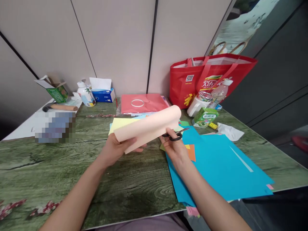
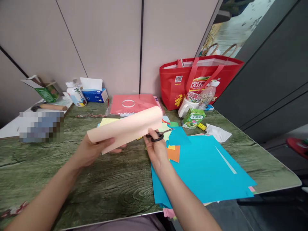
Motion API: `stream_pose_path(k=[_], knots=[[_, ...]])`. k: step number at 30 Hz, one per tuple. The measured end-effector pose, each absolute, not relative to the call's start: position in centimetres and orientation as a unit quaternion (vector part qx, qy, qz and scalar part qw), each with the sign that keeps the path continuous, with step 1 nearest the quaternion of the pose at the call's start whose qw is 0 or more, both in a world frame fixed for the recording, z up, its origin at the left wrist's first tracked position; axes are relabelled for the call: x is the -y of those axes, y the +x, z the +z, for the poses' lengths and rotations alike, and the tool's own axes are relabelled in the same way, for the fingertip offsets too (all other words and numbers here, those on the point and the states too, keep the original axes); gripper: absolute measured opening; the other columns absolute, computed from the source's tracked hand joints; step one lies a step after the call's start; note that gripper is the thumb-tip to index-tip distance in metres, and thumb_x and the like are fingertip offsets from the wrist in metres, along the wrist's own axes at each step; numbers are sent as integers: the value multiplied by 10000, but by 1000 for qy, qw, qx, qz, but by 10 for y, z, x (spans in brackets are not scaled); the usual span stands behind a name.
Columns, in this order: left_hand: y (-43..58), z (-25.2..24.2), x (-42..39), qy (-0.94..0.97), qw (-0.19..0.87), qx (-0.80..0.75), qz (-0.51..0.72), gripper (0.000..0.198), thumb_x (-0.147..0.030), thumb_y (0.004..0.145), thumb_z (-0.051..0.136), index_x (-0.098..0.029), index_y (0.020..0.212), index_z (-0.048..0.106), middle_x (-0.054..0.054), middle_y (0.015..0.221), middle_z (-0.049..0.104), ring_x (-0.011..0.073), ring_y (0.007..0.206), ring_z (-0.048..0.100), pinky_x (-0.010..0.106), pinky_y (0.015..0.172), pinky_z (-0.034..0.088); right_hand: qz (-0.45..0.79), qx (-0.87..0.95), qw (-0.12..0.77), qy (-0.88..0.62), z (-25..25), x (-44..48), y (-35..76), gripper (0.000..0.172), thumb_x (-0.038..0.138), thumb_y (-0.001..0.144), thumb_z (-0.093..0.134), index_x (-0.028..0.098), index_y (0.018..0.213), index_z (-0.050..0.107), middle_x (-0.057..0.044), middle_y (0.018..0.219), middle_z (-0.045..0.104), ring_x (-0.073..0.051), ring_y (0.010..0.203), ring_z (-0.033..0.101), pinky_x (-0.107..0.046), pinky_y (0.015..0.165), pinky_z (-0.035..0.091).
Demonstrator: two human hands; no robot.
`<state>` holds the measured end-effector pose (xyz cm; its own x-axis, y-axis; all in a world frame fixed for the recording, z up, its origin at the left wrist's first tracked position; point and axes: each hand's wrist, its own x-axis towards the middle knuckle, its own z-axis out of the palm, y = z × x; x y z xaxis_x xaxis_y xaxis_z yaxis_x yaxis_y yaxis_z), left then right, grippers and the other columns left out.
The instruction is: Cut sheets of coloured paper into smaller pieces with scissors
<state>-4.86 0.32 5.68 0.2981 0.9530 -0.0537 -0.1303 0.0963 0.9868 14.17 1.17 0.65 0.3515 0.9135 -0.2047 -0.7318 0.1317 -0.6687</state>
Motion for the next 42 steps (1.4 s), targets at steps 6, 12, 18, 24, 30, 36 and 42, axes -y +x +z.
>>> stream_pose_path(k=[6, 12, 18, 24, 30, 36, 42], knots=[[-68, 68, -13, 501, 559, -420, 510, 492, -295, 651, 698, -185, 1116, 582, 88, 1060, 664, 282, 771, 672, 347, 519, 585, 527, 165, 752, -360, 11, -10, 153, 239, 311, 631, 733, 205, 762, 564, 65, 665, 631, -57, 581, 588, -228, 694, 540], [-89, 75, -17, 495, 527, -414, 554, 495, -238, 674, 688, -186, 1151, 568, 105, 1128, 633, 264, 777, 674, 286, 486, 589, 665, 431, 517, -324, 18, 19, 116, 352, 304, 623, 743, 179, 929, 622, -9, 718, 671, -132, 661, 616, -285, 671, 498], [-88, 75, -15, 496, 545, -418, 531, 447, -239, 646, 708, -167, 1078, 615, 102, 1065, 663, 300, 882, 645, 318, 512, 599, 652, 499, 473, -320, 17, 29, 109, 355, 250, 626, 741, 225, 957, 614, -5, 820, 659, -130, 755, 607, -263, 696, 476], [-79, 72, -13, 503, 560, -422, 506, 416, -275, 619, 724, -150, 1007, 639, 104, 1108, 642, 334, 945, 614, 361, 537, 599, 634, 500, 483, -338, 16, 30, 111, 358, 275, 649, 729, 232, 977, 591, 0, 825, 638, -127, 791, 600, -262, 719, 471], [-78, 68, -12, 522, 562, -411, 492, 391, -273, 628, 717, -139, 987, 643, 106, 1096, 647, 316, 922, 624, 382, 567, 598, 637, 493, 482, -346, 14, 30, 111, 398, 292, 617, 756, 207, 964, 582, -18, 833, 643, -144, 788, 607, -295, 725, 475], [-78, 67, -12, 519, 567, -409, 493, 367, -253, 631, 717, -150, 976, 650, 93, 1042, 671, 285, 855, 647, 381, 554, 600, 629, 494, 484, -356, 14, 29, 111, 411, 285, 603, 763, 202, 958, 573, -18, 830, 637, -147, 788, 606, -323, 758, 476], [-79, 68, -14, 508, 584, -408, 484, 362, -239, 645, 710, -143, 987, 638, 99, 1024, 675, 261, 817, 656, 354, 544, 599, 624, 506, 473, -361, 16, 29, 112, 396, 298, 619, 750, 199, 957, 572, -21, 830, 634, -144, 784, 605, -320, 752, 474]])
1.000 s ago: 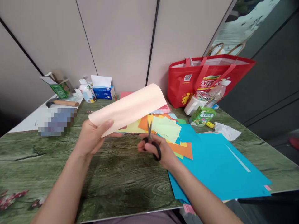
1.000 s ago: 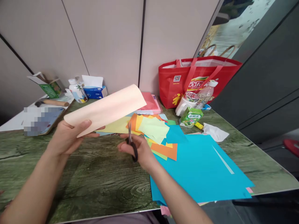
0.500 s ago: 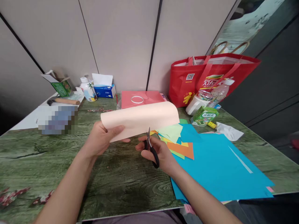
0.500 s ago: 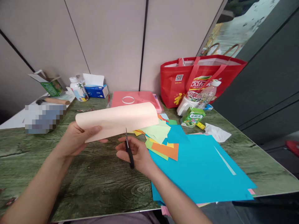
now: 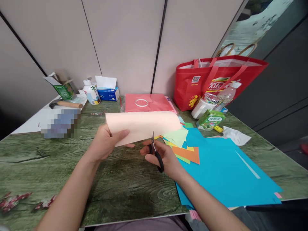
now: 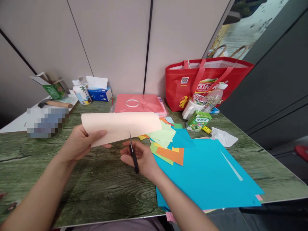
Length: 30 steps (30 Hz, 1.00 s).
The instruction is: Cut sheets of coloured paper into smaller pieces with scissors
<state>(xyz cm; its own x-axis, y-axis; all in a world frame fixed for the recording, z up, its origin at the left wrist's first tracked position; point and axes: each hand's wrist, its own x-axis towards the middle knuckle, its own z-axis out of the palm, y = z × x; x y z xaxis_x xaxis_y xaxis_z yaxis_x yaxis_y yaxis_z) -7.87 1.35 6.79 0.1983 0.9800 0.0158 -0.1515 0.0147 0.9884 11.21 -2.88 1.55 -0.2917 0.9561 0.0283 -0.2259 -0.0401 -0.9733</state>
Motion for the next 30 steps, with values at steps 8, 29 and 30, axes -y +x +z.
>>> stream_pose_path(k=[8, 29, 30], knots=[[-82, 68, -16, 507, 613, -395, 460, 358, -223, 683, 681, -162, 1029, 613, 96, 1057, 663, 246, 843, 652, 307, 531, 596, 622, 514, 476, -350, 15, 30, 112, 378, 308, 623, 750, 201, 944, 584, -19, 810, 642, -144, 770, 610, -311, 736, 480], [-79, 64, -13, 533, 550, -399, 503, 332, -233, 657, 701, -149, 973, 643, 81, 1028, 678, 267, 844, 653, 396, 581, 601, 618, 516, 465, -368, 16, 29, 112, 402, 362, 618, 746, 200, 938, 565, -26, 824, 635, -150, 776, 606, -307, 722, 474], [-80, 63, -14, 537, 547, -400, 502, 336, -236, 655, 702, -150, 974, 643, 82, 1035, 676, 269, 845, 653, 396, 584, 601, 616, 518, 466, -368, 16, 29, 112, 404, 369, 618, 745, 200, 937, 564, -26, 821, 636, -151, 774, 606, -308, 718, 476]])
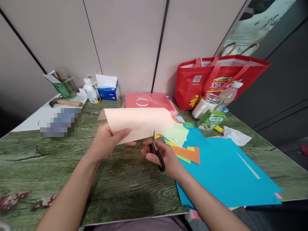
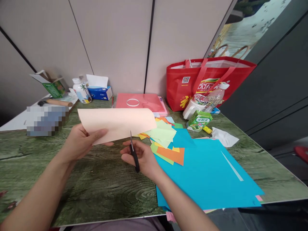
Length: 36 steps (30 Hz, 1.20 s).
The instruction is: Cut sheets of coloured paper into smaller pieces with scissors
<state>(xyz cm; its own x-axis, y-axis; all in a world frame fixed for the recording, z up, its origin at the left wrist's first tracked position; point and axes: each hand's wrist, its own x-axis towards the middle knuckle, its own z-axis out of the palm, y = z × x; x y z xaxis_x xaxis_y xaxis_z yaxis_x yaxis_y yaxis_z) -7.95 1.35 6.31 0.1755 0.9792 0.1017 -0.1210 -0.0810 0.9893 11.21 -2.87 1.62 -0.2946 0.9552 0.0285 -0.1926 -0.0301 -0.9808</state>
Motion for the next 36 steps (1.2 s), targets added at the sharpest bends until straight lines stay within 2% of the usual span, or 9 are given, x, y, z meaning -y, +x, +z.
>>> stream_pose_path(k=[8, 36], knots=[[-81, 65, -11, 547, 542, -414, 486, 368, -278, 641, 709, -168, 987, 646, 84, 1090, 655, 298, 883, 644, 405, 605, 595, 600, 531, 473, -367, 15, 29, 113, 405, 388, 624, 740, 203, 939, 566, -34, 815, 634, -159, 770, 607, -322, 715, 485], [-78, 66, -11, 545, 538, -414, 493, 349, -269, 645, 706, -149, 967, 644, 87, 1064, 664, 286, 854, 649, 404, 590, 601, 570, 548, 492, -366, 15, 29, 112, 392, 372, 641, 727, 204, 959, 573, -28, 791, 605, -149, 734, 567, -313, 698, 472]])
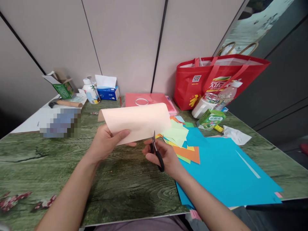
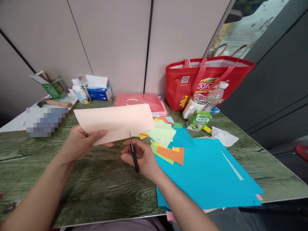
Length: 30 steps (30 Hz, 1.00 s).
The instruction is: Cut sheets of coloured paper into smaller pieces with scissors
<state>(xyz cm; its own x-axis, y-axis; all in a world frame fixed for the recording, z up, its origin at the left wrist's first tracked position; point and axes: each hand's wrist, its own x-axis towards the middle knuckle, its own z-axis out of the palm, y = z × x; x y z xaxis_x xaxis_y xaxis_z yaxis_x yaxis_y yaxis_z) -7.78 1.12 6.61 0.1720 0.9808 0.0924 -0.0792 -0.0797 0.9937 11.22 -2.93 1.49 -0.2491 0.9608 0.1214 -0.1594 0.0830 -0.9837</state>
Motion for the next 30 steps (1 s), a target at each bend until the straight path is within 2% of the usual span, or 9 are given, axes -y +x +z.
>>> stream_pose_path(k=[22, 30], knots=[[-77, 64, -11, 538, 544, -396, 507, 312, -260, 635, 707, -149, 923, 661, 80, 998, 686, 229, 732, 664, 374, 593, 587, 537, 559, 515, -365, 16, 30, 111, 310, 312, 656, 709, 204, 913, 574, 5, 676, 559, -131, 619, 520, -291, 616, 434], [-76, 67, -9, 529, 553, -399, 505, 333, -267, 626, 713, -155, 934, 652, 76, 1038, 673, 242, 801, 650, 362, 572, 591, 531, 560, 519, -367, 13, 30, 111, 277, 255, 654, 714, 209, 898, 591, 13, 675, 547, -119, 608, 497, -276, 603, 418]])
